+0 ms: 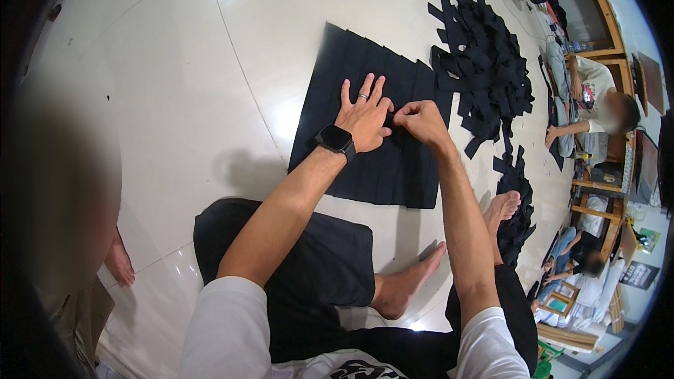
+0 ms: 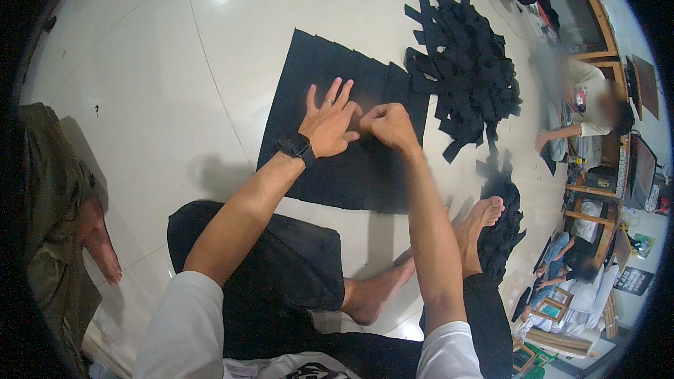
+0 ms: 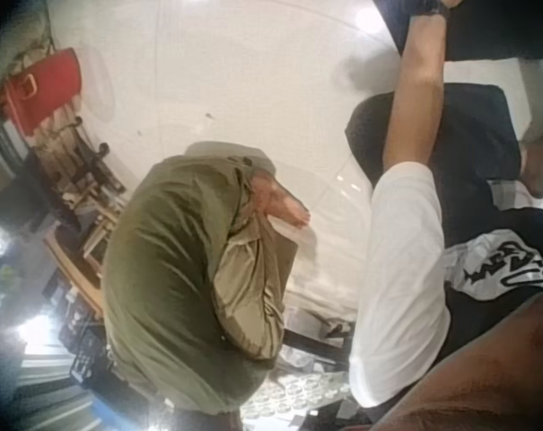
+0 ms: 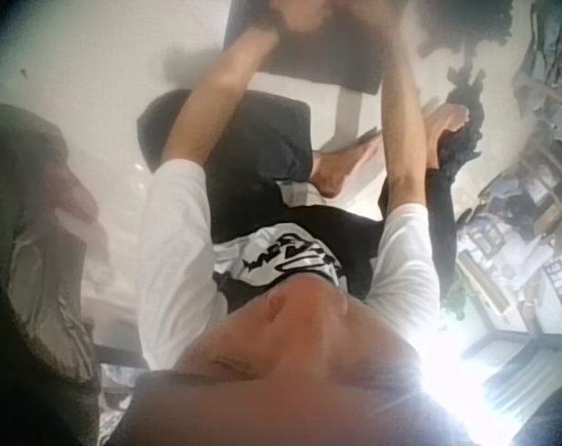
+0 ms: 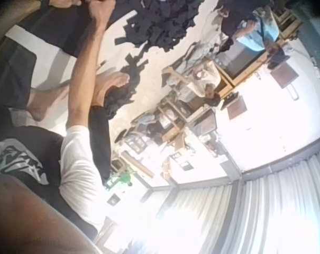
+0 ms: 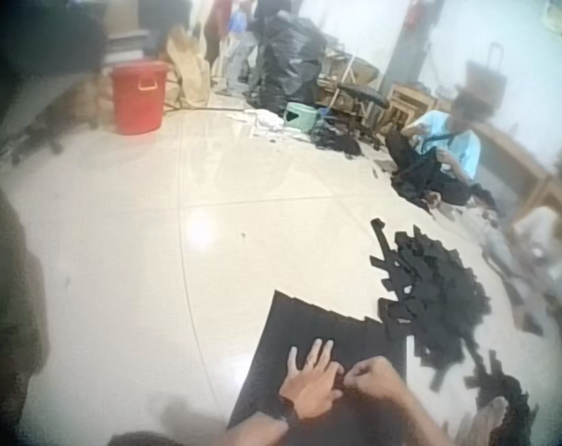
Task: The person sits on the floor and uses a utility knife to cut strips from a large piece of black fabric. They repeatedly align the fabric, cut along the edge, and set the cut strips aside.
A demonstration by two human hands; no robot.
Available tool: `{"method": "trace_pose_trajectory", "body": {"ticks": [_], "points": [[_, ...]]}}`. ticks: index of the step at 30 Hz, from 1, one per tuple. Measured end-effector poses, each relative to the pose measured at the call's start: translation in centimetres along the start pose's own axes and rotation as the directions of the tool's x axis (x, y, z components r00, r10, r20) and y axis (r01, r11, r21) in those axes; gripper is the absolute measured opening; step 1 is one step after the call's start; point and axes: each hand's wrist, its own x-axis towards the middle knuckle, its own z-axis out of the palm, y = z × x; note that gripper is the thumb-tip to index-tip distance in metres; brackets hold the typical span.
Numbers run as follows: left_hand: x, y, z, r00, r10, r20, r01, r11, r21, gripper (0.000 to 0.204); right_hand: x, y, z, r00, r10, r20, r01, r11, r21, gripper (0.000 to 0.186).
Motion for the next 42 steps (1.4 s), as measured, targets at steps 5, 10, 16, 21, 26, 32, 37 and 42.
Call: {"method": "trace_pose_trajectory", "body": {"ticks": [5, 10, 16, 21, 26, 32, 37, 42], "points": [[0.1, 0.4, -0.6, 0.999, -0.009, 0.034, 0.008, 1.000, 0.005, 0.050, 0.8, 0.8, 0.6, 0.992, 0.104, -0.070, -0.100, 0.993, 0.063, 0.025], [-0.2, 0.2, -0.8, 1.000, -0.011, 0.029, 0.011, 1.000, -0.011, 0.052, 1.3, -0.3, -0.5, 0.964, 0.224, -0.145, -0.198, 0.965, 0.175, 0.020], [-0.1, 0.4, -0.3, 1.000, 0.007, -0.011, -0.007, 1.000, 0.008, 0.046, -0.2, 0.1, -1.2, 0.965, 0.053, -0.256, -0.018, 0.991, 0.136, 0.023], [-0.4, -0.3, 0.5, 0.995, 0.036, -0.098, -0.032, 0.999, 0.035, 0.033, -5.3, 0.3, 0.1, 0.960, 0.010, -0.280, 0.064, 0.965, 0.255, 0.015], [0.0, 0.2, 1.0, 0.981, -0.007, -0.196, 0.009, 1.000, 0.010, 0.023, -11.3, 2.8, 2.5, 0.985, 0.123, -0.122, -0.085, 0.958, 0.275, 0.008], [0.4, -0.3, 1.6, 0.913, -0.135, -0.386, 0.120, 0.991, -0.061, 0.017, -15.1, 3.2, 8.5, 0.928, -0.028, -0.372, 0.057, 0.996, 0.069, 0.026], [-0.6, 2.3, 0.3, 0.968, -0.043, -0.246, 0.016, 0.994, -0.110, 0.053, -14.8, 5.6, 8.3, 0.966, 0.036, -0.256, -0.009, 0.994, 0.105, 0.020], [-3.0, 4.5, 0.2, 0.952, 0.144, 0.270, -0.128, 0.989, -0.074, 0.103, -15.8, 6.6, 6.8, 0.981, 0.159, -0.115, -0.073, 0.840, 0.537, 0.016]]}}
